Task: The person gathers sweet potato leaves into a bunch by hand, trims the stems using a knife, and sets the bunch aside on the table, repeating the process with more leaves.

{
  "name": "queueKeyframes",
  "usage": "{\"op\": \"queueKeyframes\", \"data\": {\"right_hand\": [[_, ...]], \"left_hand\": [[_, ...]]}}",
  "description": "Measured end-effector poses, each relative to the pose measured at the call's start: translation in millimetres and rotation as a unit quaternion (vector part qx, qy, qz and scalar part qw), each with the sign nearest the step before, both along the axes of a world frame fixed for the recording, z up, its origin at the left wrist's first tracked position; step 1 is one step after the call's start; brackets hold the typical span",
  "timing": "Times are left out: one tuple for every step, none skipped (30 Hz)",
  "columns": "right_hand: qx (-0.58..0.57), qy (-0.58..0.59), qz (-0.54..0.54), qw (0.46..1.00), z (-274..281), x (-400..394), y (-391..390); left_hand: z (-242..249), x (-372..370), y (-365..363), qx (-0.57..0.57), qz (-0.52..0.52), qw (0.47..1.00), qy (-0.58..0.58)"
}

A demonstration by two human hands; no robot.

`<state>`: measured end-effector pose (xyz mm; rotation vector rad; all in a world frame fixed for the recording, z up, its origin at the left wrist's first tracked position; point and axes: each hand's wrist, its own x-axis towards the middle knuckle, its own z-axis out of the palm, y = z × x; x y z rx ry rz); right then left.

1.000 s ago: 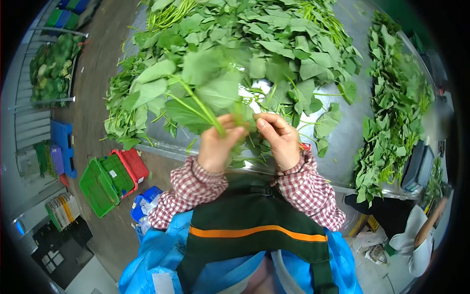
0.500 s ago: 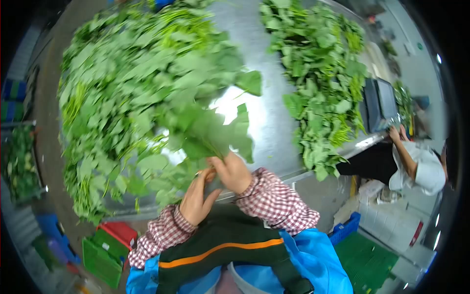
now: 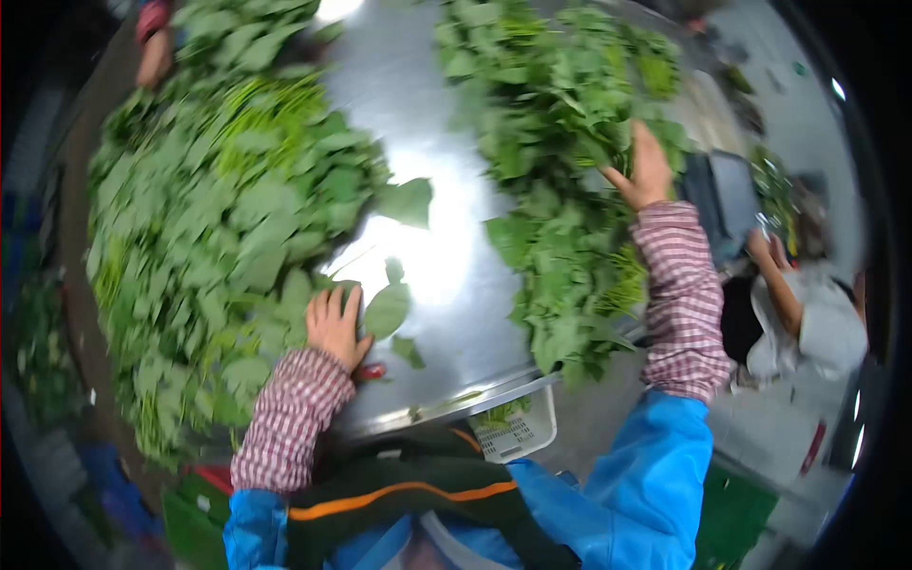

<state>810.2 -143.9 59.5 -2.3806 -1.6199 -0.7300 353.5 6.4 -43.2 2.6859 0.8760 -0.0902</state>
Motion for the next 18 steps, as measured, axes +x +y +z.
{"op": "queueKeyframes", "data": {"right_hand": [[-0.017, 0.017, -0.012, 1.000, -15, 13, -2], [-0.035, 0.035, -0.023, 0.999, -34, 17, 1], [0.000, 0.124, -0.020, 0.992, -30, -6, 12], [0.031, 0.209, -0.021, 0.977, -19, -31, 15], [0.094, 0.292, 0.000, 0.952, -24, -59, 17], [0.155, 0.371, 0.016, 0.915, -26, -90, 19], [0.123, 0.428, 0.034, 0.895, -23, -128, 23], [0.088, 0.481, 0.050, 0.871, -19, -172, 29], [0.011, 0.491, 0.107, 0.865, -18, -219, 37], [-0.066, 0.542, 0.151, 0.824, -31, -265, 41], [-0.107, 0.515, 0.281, 0.803, -59, -305, 45], [-0.177, 0.504, 0.390, 0.749, -95, -343, 53], [-0.167, 0.418, 0.438, 0.778, -107, -381, 60], [-0.194, 0.396, 0.424, 0.791, -118, -405, 65], [-0.221, 0.373, 0.409, 0.803, -127, -426, 69], [-0.248, 0.348, 0.393, 0.814, -130, -440, 72], [-0.240, 0.376, 0.394, 0.804, -122, -443, 74], [-0.232, 0.403, 0.394, 0.793, -110, -437, 73]], "left_hand": [[-1, -12, 4, -0.013, 0.023, 0.999, 0.019], [-3, -29, 9, -0.026, 0.046, 0.998, 0.039], [-16, -56, 13, 0.040, 0.030, 0.998, 0.027], [-19, -88, 14, 0.038, 0.063, 0.997, 0.029], [-19, -120, 18, 0.040, 0.094, 0.994, 0.024], [-15, -152, 22, 0.044, 0.122, 0.991, 0.016], [-4, -183, 22, 0.037, 0.190, 0.980, 0.047], [-3, -218, 24, 0.040, 0.243, 0.969, 0.025], [-4, -253, 30, 0.020, 0.298, 0.954, 0.044], [-2, -280, 36, 0.001, 0.352, 0.934, 0.058], [11, -289, 38, 0.052, 0.361, 0.927, 0.080], [22, -294, 39, 0.102, 0.368, 0.919, 0.100], [25, -299, 37, 0.141, 0.382, 0.909, 0.086], [27, -300, 35, 0.181, 0.377, 0.908, 0.010], [37, -292, 29, 0.183, 0.366, 0.912, -0.045], [47, -281, 24, 0.183, 0.352, 0.912, -0.100], [50, -272, 14, 0.166, 0.333, 0.919, -0.134], [50, -263, 2, 0.150, 0.312, 0.923, -0.169]]}}
